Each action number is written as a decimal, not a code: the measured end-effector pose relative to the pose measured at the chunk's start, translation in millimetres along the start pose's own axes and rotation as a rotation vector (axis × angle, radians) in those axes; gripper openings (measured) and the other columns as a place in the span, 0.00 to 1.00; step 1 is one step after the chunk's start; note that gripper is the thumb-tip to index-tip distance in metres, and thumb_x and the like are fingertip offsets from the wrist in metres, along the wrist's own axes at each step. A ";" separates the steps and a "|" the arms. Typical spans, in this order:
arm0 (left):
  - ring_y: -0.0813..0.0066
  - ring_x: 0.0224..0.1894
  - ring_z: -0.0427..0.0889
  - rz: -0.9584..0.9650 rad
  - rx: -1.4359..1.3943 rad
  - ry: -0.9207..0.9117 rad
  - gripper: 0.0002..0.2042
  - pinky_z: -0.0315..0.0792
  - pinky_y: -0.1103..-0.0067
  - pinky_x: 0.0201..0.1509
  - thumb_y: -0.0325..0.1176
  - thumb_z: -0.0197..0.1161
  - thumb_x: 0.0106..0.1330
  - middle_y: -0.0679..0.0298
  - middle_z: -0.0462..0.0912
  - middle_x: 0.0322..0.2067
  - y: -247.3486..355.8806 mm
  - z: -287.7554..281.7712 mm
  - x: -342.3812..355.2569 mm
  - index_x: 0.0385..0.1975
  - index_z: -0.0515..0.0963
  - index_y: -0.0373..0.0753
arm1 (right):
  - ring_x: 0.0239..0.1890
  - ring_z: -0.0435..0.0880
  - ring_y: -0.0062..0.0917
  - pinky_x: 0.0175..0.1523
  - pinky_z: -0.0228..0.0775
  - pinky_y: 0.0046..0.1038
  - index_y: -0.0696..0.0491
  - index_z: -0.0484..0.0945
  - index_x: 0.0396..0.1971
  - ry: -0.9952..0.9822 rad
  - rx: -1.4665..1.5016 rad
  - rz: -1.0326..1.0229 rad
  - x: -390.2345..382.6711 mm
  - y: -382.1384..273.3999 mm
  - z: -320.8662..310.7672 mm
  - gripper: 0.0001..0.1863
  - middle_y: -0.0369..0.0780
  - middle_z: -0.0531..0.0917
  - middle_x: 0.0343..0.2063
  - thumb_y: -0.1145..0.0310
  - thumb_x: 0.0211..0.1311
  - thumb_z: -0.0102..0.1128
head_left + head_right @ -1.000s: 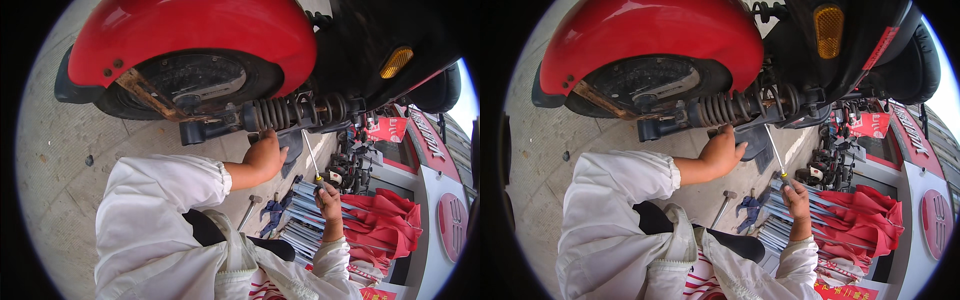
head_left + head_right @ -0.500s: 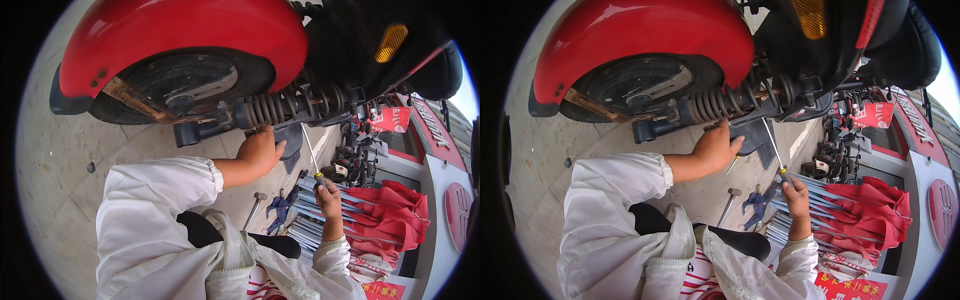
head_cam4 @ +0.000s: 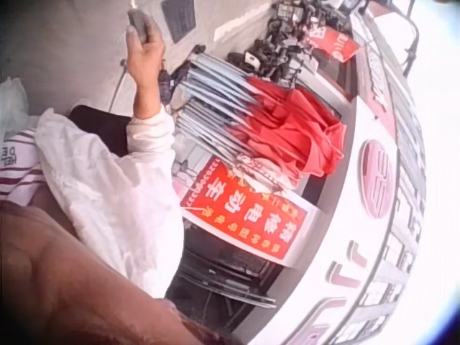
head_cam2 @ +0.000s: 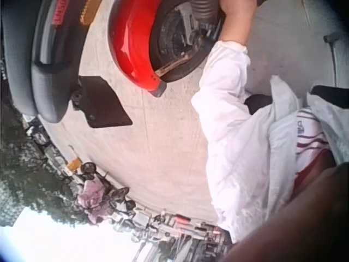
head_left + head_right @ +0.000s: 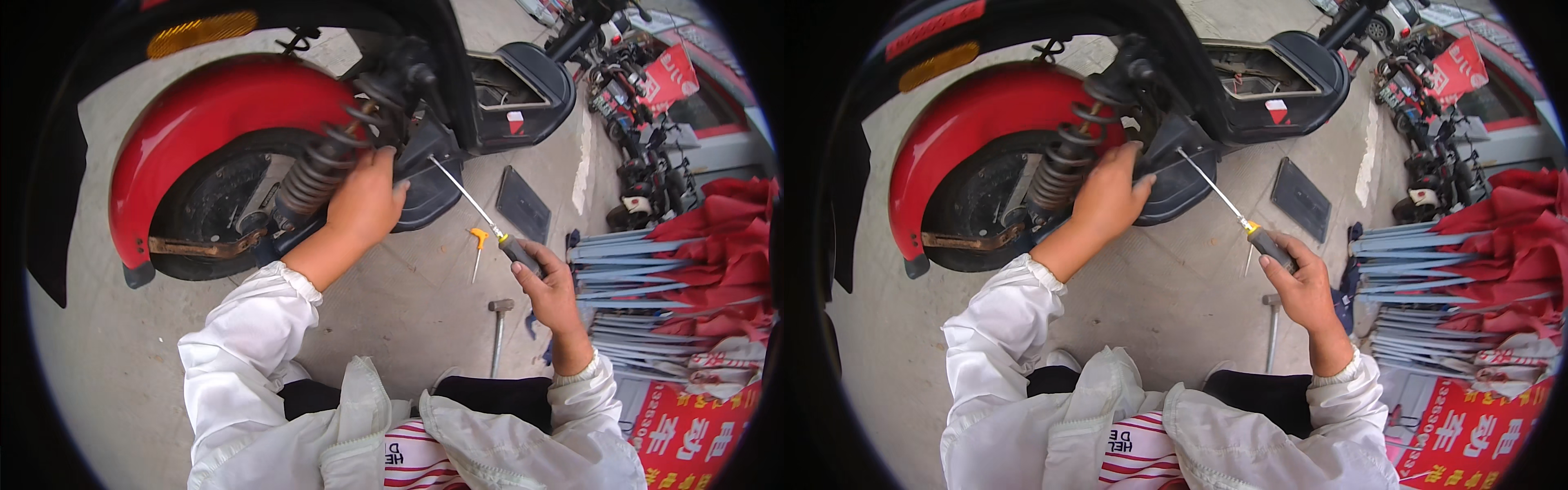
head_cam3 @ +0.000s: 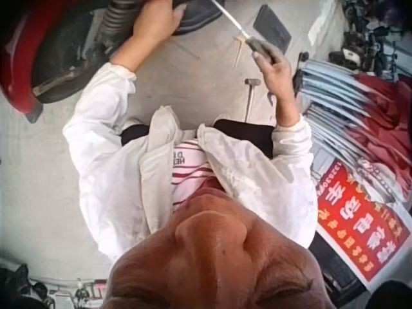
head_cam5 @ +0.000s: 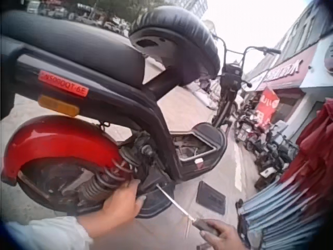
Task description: The person uses a screwdriver to tighten screws on the rear side panel of a red electric scooter. The person repeatedly adjusts the panel and secures it to the frame.
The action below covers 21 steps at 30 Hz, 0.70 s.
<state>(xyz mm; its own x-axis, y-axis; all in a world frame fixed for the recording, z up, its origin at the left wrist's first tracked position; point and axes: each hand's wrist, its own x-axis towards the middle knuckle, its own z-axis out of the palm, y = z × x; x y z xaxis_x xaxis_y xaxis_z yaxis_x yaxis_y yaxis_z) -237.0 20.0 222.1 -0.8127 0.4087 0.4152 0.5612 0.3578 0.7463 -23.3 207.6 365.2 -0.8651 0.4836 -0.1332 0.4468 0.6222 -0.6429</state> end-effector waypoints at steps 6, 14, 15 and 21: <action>0.39 0.40 0.82 -0.238 0.077 -0.153 0.19 0.75 0.57 0.44 0.45 0.61 0.68 0.43 0.83 0.34 33.9 7.3 21.1 0.44 0.73 0.33 | 0.35 0.84 0.31 0.44 0.74 0.28 0.60 0.80 0.49 0.019 -0.035 -0.248 9.2 11.1 -20.2 0.18 0.48 0.85 0.35 0.70 0.59 0.65; 0.41 0.40 0.82 -0.265 0.101 -0.065 0.18 0.74 0.62 0.45 0.44 0.60 0.71 0.40 0.82 0.36 34.1 37.5 13.2 0.40 0.74 0.30 | 0.33 0.82 0.45 0.39 0.73 0.41 0.59 0.81 0.40 -0.024 -0.002 -0.336 27.8 37.1 -38.7 0.13 0.50 0.83 0.31 0.67 0.58 0.62; 0.42 0.40 0.82 -0.246 0.111 -0.071 0.18 0.74 0.64 0.45 0.44 0.60 0.71 0.40 0.82 0.35 29.6 37.9 12.9 0.40 0.74 0.30 | 0.33 0.82 0.46 0.39 0.73 0.42 0.59 0.80 0.40 -0.009 0.006 -0.371 28.1 40.7 -36.2 0.12 0.50 0.83 0.31 0.67 0.59 0.61; 0.62 0.36 0.84 -0.262 0.046 -0.142 0.18 0.74 0.70 0.43 0.43 0.61 0.72 0.48 0.84 0.34 4.8 33.0 16.8 0.43 0.76 0.29 | 0.43 0.81 0.48 0.48 0.73 0.43 0.60 0.75 0.50 -0.081 0.025 -0.341 15.8 47.2 -29.7 0.19 0.52 0.82 0.40 0.71 0.58 0.61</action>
<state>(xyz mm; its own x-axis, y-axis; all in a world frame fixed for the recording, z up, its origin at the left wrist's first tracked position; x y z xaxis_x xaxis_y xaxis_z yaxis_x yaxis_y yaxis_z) -242.8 56.2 215.4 -0.9028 0.4093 0.1322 0.3442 0.5030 0.7928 -9.1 262.9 355.2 -0.9793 0.1995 0.0331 0.1246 0.7238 -0.6787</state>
